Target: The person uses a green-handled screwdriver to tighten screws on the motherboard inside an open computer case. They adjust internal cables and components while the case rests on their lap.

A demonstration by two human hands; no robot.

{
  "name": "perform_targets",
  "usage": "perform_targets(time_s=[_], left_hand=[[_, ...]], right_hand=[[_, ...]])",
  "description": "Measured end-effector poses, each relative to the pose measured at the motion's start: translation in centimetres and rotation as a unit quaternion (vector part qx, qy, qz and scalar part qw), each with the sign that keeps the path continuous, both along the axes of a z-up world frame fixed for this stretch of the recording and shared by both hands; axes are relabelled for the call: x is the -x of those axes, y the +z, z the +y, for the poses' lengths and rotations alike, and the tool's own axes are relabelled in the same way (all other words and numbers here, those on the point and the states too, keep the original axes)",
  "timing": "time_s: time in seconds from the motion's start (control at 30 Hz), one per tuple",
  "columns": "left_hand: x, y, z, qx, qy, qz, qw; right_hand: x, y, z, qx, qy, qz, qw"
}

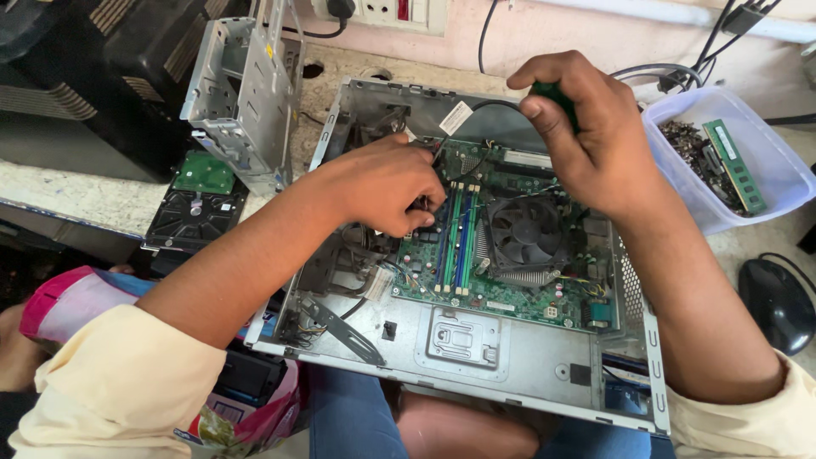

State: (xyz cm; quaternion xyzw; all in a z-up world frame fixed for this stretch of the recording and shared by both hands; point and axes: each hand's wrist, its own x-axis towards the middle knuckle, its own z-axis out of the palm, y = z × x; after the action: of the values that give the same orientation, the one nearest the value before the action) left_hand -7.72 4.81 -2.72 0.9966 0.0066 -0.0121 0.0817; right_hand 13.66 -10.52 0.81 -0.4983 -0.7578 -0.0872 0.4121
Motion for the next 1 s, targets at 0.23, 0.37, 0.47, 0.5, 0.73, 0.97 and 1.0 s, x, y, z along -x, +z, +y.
perform_targets(time_s=[0.23,0.37,0.47,0.5,0.73,0.97,1.0], left_hand=[[0.1,0.0,-0.4,-0.023,-0.056,-0.062,0.996],[-0.4,-0.9,-0.4,-0.037,-0.076,-0.047,0.995],[-0.4,-1.6,-0.4,-0.04,-0.061,-0.022,0.997],[-0.4,-1.8,-0.4,-0.043,-0.055,-0.017,0.997],[0.2,-0.9,2.3,0.054,0.025,-0.176,0.983],[1.3,-0.4,2.4,0.003,0.172,-0.185,0.968],[1.4,-0.4,2.3,-0.012,0.191,-0.179,0.965]], right_hand=[[-0.1,-0.1,0.1,0.012,0.0,0.004,1.0],[-0.1,-0.1,0.0,0.009,0.0,-0.001,1.0],[-0.1,0.0,0.0,0.017,-0.008,0.009,1.0],[-0.1,0.0,0.1,0.019,-0.011,0.012,1.0],[-0.2,-0.1,0.1,0.019,-0.005,0.015,1.0],[-0.1,0.1,0.0,0.016,0.005,0.008,1.0],[-0.1,0.2,0.0,0.022,0.001,0.012,1.0]])
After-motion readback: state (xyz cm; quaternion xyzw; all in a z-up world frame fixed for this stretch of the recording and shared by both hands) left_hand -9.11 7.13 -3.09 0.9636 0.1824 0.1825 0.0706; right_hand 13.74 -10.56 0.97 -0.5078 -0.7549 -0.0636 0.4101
